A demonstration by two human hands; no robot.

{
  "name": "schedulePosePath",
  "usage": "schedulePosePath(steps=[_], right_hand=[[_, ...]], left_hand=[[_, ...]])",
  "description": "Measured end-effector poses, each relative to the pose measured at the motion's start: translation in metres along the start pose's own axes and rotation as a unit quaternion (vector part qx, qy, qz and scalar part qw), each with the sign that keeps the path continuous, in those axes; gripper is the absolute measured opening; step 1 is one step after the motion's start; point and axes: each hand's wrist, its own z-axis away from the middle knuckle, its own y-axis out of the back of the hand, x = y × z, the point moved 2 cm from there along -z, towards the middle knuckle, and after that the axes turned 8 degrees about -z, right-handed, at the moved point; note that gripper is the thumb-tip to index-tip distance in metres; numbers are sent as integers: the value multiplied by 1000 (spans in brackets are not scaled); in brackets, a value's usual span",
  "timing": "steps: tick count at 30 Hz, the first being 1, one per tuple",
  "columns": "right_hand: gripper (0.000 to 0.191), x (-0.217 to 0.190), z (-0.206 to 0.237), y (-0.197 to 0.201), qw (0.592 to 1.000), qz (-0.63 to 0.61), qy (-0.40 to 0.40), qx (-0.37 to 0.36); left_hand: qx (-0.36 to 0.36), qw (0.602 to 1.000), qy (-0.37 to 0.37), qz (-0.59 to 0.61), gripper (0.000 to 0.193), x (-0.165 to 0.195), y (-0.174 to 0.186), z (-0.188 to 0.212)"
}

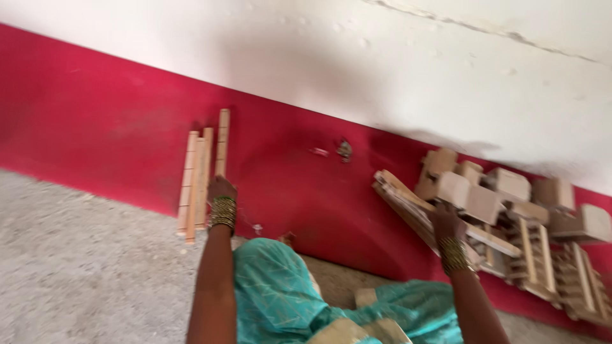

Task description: The person sits on the floor and sorts wooden toy components on a red mat, picking up long wooden rungs and stacking them into a neat pile, while moving other wooden toy furniture pieces aside. They handle the pieces one at a time, building up a stacked group of rungs.

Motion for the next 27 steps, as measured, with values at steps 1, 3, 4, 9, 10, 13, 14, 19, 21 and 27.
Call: schedulePosePath(steps=[1,3,4,9,10,13,14,19,21,27], right_hand=[[39,4,4,-2,1000,-22,4,3],[37,11,10,-6,999,-28,-11,14],[37,15,14,-5,998,-44,9,51],[25,20,28,0,964,-95,139,207],[34,25,31,-1,974,-131,56,176],[44,29,37,-6,960,-239,-67,127],[44,28,38,-7,950,-275,-85,120],[36,0,24,-13,884,-439,36,155],[32,-16,18,-15,851,-518,-8,86],[28,-106,-2,-8,718,-682,-99,-98]], left_hand=[[-2,1000,10,-17,69,-5,-9,1],[37,999,21,-28,65,-18,-21,1],[77,996,25,-20,58,-18,-24,1],[49,997,52,24,39,-23,-27,-19],[42,996,61,53,40,-23,-25,-23],[153,974,46,162,43,-9,-10,-26],[212,956,34,202,44,-3,-2,-26],[254,901,-73,344,30,45,41,-26],[303,873,-143,355,27,72,53,-11],[312,861,-283,284,23,176,57,60]])
